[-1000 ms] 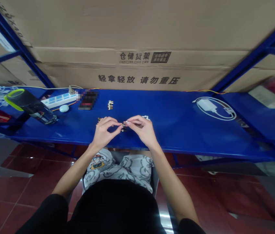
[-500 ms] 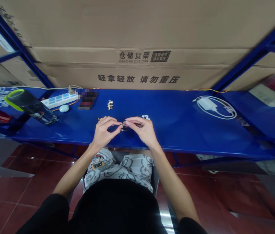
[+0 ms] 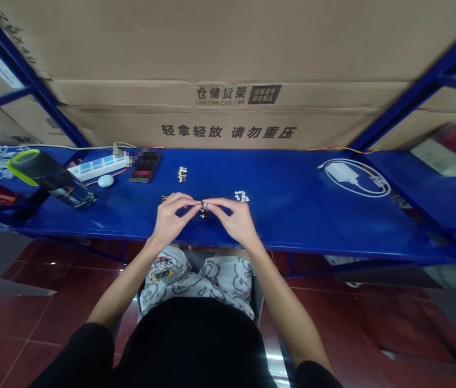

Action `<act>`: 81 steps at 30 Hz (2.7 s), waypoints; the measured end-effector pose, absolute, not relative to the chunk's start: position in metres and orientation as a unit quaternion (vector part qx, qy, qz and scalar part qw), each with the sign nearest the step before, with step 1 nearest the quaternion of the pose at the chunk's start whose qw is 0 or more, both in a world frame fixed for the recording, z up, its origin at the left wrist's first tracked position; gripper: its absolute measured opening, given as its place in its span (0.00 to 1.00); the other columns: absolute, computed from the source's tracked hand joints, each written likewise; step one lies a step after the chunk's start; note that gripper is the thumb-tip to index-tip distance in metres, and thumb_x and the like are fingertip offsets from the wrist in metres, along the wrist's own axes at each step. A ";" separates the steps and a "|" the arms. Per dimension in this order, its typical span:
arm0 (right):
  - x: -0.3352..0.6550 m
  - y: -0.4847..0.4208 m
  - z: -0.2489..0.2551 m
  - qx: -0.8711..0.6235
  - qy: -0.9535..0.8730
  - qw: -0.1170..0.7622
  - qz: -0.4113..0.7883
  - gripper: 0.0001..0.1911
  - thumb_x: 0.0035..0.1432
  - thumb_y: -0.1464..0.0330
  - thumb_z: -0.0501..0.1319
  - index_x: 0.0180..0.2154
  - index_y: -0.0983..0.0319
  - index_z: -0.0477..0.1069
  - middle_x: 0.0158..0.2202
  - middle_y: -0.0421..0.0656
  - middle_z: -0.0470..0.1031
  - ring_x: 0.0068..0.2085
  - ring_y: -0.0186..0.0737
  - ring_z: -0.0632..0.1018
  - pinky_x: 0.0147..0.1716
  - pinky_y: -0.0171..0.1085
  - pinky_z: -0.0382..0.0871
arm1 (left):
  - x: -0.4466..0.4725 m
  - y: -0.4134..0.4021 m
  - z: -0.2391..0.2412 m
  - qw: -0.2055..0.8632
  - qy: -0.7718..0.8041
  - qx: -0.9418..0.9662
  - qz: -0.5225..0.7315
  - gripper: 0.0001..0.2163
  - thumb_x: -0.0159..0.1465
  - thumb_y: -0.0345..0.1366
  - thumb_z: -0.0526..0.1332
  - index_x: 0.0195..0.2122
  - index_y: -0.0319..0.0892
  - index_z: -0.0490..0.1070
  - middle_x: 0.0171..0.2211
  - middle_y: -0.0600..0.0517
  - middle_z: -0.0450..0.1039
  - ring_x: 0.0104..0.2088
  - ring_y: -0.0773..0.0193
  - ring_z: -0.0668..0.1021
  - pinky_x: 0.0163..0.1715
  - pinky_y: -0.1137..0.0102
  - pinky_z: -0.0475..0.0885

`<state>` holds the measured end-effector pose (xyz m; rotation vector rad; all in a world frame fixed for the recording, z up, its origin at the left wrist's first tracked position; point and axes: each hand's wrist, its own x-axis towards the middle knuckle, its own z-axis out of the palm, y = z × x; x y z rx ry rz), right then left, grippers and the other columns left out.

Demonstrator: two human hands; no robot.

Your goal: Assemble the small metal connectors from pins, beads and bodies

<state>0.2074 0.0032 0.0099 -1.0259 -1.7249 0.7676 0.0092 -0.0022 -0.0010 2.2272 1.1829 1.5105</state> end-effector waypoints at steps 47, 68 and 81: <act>0.210 0.016 -0.011 -0.519 -0.800 0.293 0.066 0.17 0.68 0.69 0.53 0.47 0.54 0.80 0.52 0.43 0.80 0.53 0.52 0.76 0.56 0.55 0.68 | 0.005 0.002 -0.017 0.084 0.476 0.836 0.260 0.23 0.68 0.21 0.48 0.60 0.38 0.70 0.63 0.43 0.68 0.65 0.54 0.69 0.65 0.57 0.67; 0.216 0.009 -0.009 -0.483 -0.845 0.224 0.056 0.25 0.68 0.75 0.46 0.61 0.63 0.71 0.64 0.52 0.70 0.65 0.54 0.69 0.63 0.56 0.67 | 0.006 0.004 -0.020 0.059 0.461 0.849 0.250 0.23 0.67 0.20 0.49 0.61 0.36 0.69 0.64 0.41 0.68 0.67 0.53 0.67 0.67 0.54 0.64; 0.216 0.012 -0.012 -0.475 -0.849 0.228 0.045 0.25 0.67 0.74 0.47 0.60 0.63 0.71 0.63 0.52 0.70 0.64 0.54 0.69 0.63 0.57 0.65 | 0.006 0.004 -0.021 0.045 0.459 0.852 0.248 0.22 0.67 0.21 0.50 0.60 0.37 0.69 0.63 0.42 0.69 0.65 0.53 0.68 0.66 0.53 0.64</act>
